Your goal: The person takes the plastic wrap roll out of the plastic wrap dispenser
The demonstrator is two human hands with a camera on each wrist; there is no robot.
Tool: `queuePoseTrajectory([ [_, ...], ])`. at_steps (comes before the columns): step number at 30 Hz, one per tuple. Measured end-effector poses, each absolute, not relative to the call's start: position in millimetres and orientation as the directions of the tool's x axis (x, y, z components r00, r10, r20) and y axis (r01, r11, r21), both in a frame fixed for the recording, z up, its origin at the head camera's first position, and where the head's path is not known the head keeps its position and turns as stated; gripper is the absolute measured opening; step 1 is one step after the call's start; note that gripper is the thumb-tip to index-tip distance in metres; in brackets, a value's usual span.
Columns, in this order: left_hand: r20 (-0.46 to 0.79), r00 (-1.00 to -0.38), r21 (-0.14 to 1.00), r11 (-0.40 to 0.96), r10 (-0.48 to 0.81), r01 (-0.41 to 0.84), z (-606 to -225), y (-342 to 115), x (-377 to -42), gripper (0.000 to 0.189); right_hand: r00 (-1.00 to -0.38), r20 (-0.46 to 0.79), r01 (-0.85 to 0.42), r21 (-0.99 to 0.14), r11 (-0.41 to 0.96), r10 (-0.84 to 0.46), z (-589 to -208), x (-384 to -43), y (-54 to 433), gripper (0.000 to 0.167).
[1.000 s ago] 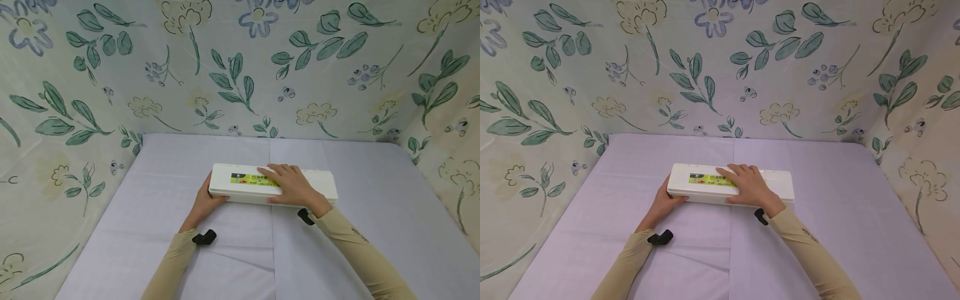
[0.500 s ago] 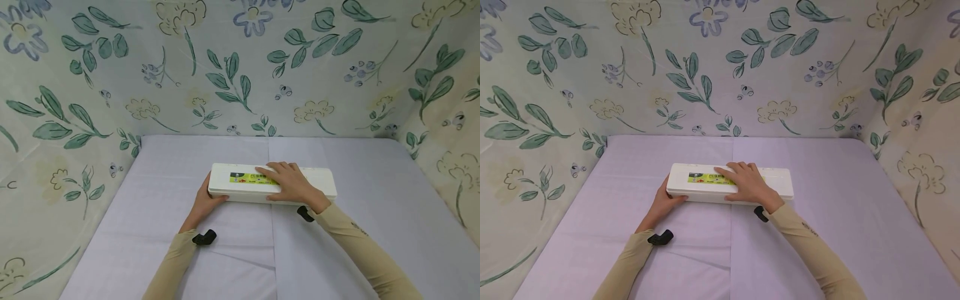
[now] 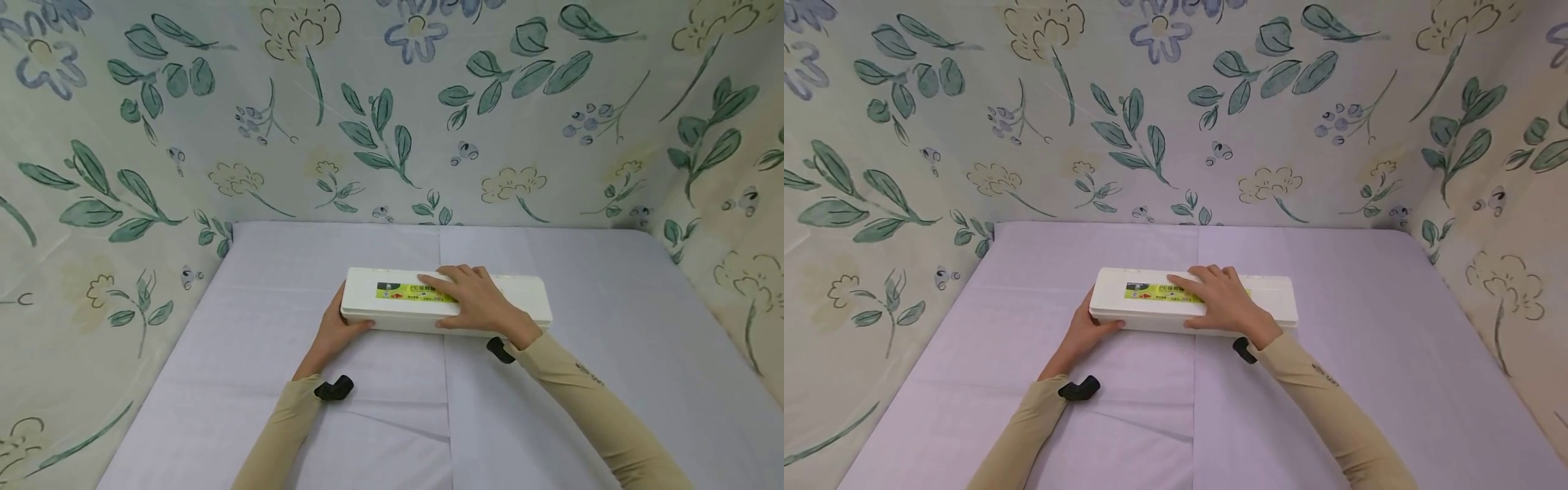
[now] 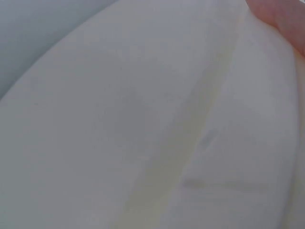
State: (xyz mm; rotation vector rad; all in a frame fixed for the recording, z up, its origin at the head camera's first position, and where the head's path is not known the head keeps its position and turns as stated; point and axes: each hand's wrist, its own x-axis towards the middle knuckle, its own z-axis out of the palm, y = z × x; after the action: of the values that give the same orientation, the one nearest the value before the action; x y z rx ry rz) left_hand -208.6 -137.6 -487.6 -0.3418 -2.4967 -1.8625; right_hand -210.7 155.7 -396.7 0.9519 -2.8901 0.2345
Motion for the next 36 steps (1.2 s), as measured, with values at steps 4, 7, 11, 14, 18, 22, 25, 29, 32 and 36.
queuePoseTrajectory([
  [4,0.146,-0.975,0.947,0.263,0.166,0.187,-486.8,-135.5,-210.7,0.104,-0.799,0.145,-0.600,-0.114,0.792,-0.584,-392.6,-209.9,157.6,0.084],
  [7,0.144,-0.975,0.950,0.253,0.169,0.185,-487.0,-134.2,-211.7,0.103,-0.801,0.146,-0.596,-0.109,0.795,-0.580,-390.4,-209.0,159.0,0.083],
  [11,0.131,-0.977,0.951,0.259,0.166,0.171,-487.9,-133.6,-210.9,0.102,-0.801,0.152,-0.596,-0.106,0.796,-0.580,-388.5,-207.9,160.1,0.083],
  [14,0.133,-0.978,0.953,0.251,0.164,0.171,-488.5,-133.2,-210.2,0.101,-0.798,0.167,-0.599,-0.099,0.795,-0.580,-386.8,-207.2,160.9,0.083],
  [18,0.133,-0.977,0.958,0.230,0.167,0.169,-488.3,-131.9,-210.4,0.100,-0.795,0.188,-0.597,-0.079,0.798,-0.577,-384.6,-206.4,162.3,0.082],
  [22,0.136,-0.974,0.952,0.247,0.181,0.179,-488.7,-130.4,-212.4,0.101,-0.796,0.200,-0.593,-0.064,0.803,-0.572,-382.9,-205.5,164.8,0.080],
  [25,0.150,-0.970,0.945,0.262,0.193,0.198,-488.8,-129.6,-214.2,0.102,-0.802,0.199,-0.583,-0.057,0.810,-0.563,-381.4,-204.6,166.9,0.080],
  [29,0.168,-0.965,0.938,0.268,0.203,0.220,-487.5,-129.2,-214.1,0.100,-0.808,0.211,-0.570,-0.048,0.820,-0.549,-380.1,-202.6,169.7,0.081],
  [32,0.171,-0.966,0.929,0.296,0.196,0.225,-487.2,-130.8,-210.4,0.098,-0.810,0.217,-0.567,-0.050,0.822,-0.545,-381.2,-199.4,171.3,0.081],
  [36,0.158,-0.971,0.913,0.348,0.179,0.212,-489.6,-134.0,-203.1,0.098,-0.814,0.208,-0.565,-0.069,0.822,-0.541,-384.9,-193.1,173.2,0.080],
])
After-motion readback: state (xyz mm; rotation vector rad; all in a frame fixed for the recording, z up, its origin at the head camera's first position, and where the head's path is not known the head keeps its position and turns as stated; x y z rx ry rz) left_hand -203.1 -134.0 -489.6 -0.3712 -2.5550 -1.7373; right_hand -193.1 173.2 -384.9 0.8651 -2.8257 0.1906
